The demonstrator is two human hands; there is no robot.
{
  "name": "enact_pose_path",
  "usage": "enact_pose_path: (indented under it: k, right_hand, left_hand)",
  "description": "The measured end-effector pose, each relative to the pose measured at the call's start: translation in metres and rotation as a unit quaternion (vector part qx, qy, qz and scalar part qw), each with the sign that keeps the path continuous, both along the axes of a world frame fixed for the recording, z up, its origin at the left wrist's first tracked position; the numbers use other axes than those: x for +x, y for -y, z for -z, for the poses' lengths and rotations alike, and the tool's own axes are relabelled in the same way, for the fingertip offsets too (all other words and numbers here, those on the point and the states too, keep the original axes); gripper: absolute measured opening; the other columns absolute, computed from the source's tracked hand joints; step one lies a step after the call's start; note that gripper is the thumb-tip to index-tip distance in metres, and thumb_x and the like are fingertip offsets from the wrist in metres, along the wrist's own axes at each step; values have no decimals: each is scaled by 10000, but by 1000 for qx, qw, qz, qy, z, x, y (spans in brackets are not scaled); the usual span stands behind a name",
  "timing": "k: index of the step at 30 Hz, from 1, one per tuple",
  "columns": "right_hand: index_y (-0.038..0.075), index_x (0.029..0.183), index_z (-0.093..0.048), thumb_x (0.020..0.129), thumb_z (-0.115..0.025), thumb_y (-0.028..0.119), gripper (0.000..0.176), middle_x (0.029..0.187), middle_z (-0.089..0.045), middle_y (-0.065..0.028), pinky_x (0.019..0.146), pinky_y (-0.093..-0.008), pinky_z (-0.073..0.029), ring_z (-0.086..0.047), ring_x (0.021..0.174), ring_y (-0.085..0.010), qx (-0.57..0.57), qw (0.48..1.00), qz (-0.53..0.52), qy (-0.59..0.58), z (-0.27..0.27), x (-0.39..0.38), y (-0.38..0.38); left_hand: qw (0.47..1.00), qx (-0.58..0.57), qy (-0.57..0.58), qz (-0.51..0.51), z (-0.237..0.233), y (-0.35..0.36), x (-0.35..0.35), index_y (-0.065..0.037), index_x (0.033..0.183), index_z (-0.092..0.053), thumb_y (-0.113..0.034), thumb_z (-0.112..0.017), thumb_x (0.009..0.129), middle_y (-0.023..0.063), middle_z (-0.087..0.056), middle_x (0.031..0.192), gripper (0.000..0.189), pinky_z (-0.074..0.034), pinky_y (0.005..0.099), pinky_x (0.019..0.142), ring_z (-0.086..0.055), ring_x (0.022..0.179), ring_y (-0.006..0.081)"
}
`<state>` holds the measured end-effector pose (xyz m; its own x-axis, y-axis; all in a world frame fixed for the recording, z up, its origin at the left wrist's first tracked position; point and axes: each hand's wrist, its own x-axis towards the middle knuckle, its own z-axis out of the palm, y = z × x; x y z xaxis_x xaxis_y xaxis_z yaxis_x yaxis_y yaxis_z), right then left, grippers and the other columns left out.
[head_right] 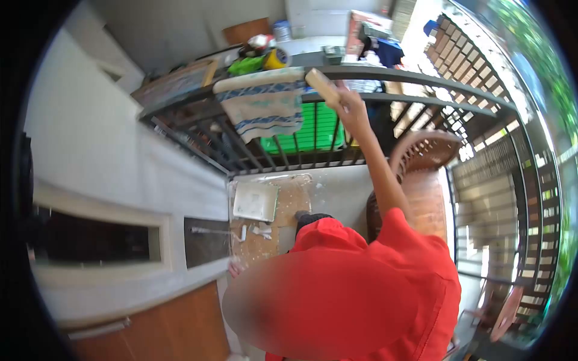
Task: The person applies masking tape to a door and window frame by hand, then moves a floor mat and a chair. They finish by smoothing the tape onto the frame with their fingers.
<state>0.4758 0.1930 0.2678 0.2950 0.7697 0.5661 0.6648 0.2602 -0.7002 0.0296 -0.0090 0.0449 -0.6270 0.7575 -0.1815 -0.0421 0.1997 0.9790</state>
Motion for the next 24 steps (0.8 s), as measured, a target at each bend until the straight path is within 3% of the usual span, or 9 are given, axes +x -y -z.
enact_pose_path:
  k: [2,4,5,7,12,24]
  right_hand:
    - [-12,976,-578,726,-653,109,287,896,-588,-132,775,-316,-415,-541,842,-242,-3,995,-104,2,10,-71,-5]
    - [-12,977,-572,725,-652,110,291,909,-584,-134,789,-315,-411,-533,855,-242,-38,977,-207,-13,21,-124,-11]
    - [-4,970,-585,706,-683,124,309,902,-593,-119,787,-321,-414,-531,866,-239,-52,965,-253,-38,26,-149,-13]
    - [5,963,-598,688,-713,139,327,894,-602,-105,784,-327,-417,-529,876,-236,-83,938,-328,-69,32,-187,-13]
    - [16,941,-597,685,-715,160,316,908,-600,-96,805,-335,-413,-521,888,-254,-63,886,-452,-80,40,-237,-26]
    - [20,928,-610,646,-720,83,309,908,-602,-111,770,-362,-415,-509,867,-296,-42,809,-582,-65,40,-300,-34]
  left_hand:
    - [988,51,-141,48,-115,-56,22,10,1104,-521,-116,-485,878,126,-566,1081,262,-463,302,787,-554,939,205]
    - [926,150,-324,125,-200,-95,47,6,1015,-566,-49,-507,842,130,-577,1000,191,-430,320,797,-545,914,231]
    - [916,188,-332,122,-234,-110,57,6,998,-574,-21,-532,809,137,-578,976,196,-429,327,784,-549,900,259]
    - [858,235,-443,111,-269,-135,64,-59,995,-596,-138,-641,755,107,-585,944,257,-418,387,747,-545,859,293]
    - [851,156,-500,38,-271,-152,62,-147,987,-621,-229,-687,716,-11,-582,939,291,-397,360,704,-530,837,212]
    - [803,37,-577,-146,-253,-139,47,-132,847,-643,-144,-682,709,3,-602,846,144,-409,362,689,-548,775,218]
